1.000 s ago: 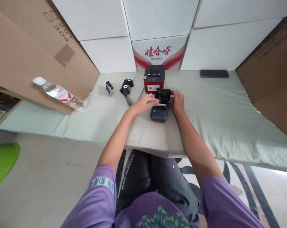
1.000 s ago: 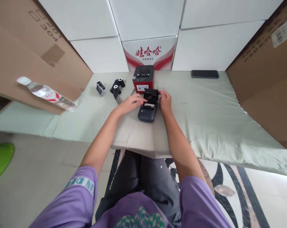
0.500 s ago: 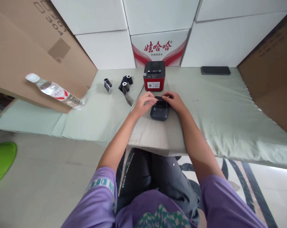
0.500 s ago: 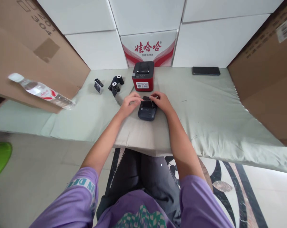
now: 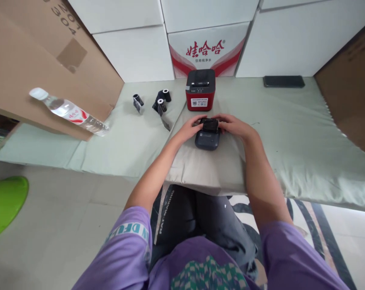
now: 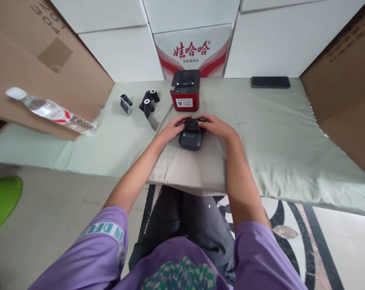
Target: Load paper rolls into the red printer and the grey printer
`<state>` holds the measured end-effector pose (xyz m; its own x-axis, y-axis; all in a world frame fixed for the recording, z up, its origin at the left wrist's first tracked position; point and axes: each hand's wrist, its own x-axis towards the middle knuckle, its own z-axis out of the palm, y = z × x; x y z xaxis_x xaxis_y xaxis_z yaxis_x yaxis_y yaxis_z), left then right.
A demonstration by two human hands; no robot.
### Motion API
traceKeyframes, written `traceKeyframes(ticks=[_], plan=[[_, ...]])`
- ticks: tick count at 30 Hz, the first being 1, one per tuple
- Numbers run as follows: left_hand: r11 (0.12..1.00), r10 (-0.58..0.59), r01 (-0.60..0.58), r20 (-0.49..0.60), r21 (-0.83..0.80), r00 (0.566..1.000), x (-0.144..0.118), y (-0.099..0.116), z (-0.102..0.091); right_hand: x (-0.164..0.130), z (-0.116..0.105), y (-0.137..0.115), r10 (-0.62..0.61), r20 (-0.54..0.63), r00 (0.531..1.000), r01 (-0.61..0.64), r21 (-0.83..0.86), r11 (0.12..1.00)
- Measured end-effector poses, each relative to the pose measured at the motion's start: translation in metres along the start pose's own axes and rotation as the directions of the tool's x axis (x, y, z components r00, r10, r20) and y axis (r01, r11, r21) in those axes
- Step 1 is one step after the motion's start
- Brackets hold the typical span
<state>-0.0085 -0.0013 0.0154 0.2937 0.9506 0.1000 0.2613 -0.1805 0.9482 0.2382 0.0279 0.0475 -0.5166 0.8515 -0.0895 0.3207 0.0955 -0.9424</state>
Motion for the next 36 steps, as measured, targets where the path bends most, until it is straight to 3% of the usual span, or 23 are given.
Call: traceKeyframes(ticks=[7,15,19,24,27,31,33,36], plan=[[1.000,-0.015,0.015,0.002,0.026,1.000,0.004,0.009,-0.001,0.006,0.002,0.000,0.084,-0.040,0.996,-0.083,0.037,0.996],[1.000,0.016,-0.016,-0.015,-0.007,1.000,0.002,0.006,0.000,-0.003,0.009,0.000,0.048,-0.046,0.998,-0.048,-0.015,0.999],[1.000,0.028,-0.028,-0.103,-0.003,0.994,-0.004,-0.001,0.009,-0.014,0.027,0.008,0.021,-0.248,0.968,-0.002,0.077,0.997],[0.993,0.085,-0.070,-0.154,0.096,0.984,-0.006,-0.009,0.012,-0.012,0.035,0.018,0.027,-0.507,0.861,0.039,0.119,0.992],[0.989,0.095,-0.075,-0.166,0.126,0.981,-0.005,-0.012,0.010,-0.026,0.041,0.011,0.036,-0.567,0.823,0.023,0.097,0.995],[0.992,0.083,-0.045,-0.331,0.120,0.940,-0.002,-0.019,0.008,-0.061,0.087,-0.011,0.068,-0.526,0.848,-0.145,-0.107,0.984],[0.998,0.036,-0.015,-0.396,0.056,0.918,0.001,-0.022,0.007,-0.071,0.120,-0.021,0.020,-0.569,0.822,-0.188,-0.239,0.953],[0.999,-0.043,0.026,-0.407,-0.046,0.912,0.001,-0.024,0.006,-0.069,0.159,-0.030,-0.008,-0.650,0.760,-0.287,-0.346,0.893]])
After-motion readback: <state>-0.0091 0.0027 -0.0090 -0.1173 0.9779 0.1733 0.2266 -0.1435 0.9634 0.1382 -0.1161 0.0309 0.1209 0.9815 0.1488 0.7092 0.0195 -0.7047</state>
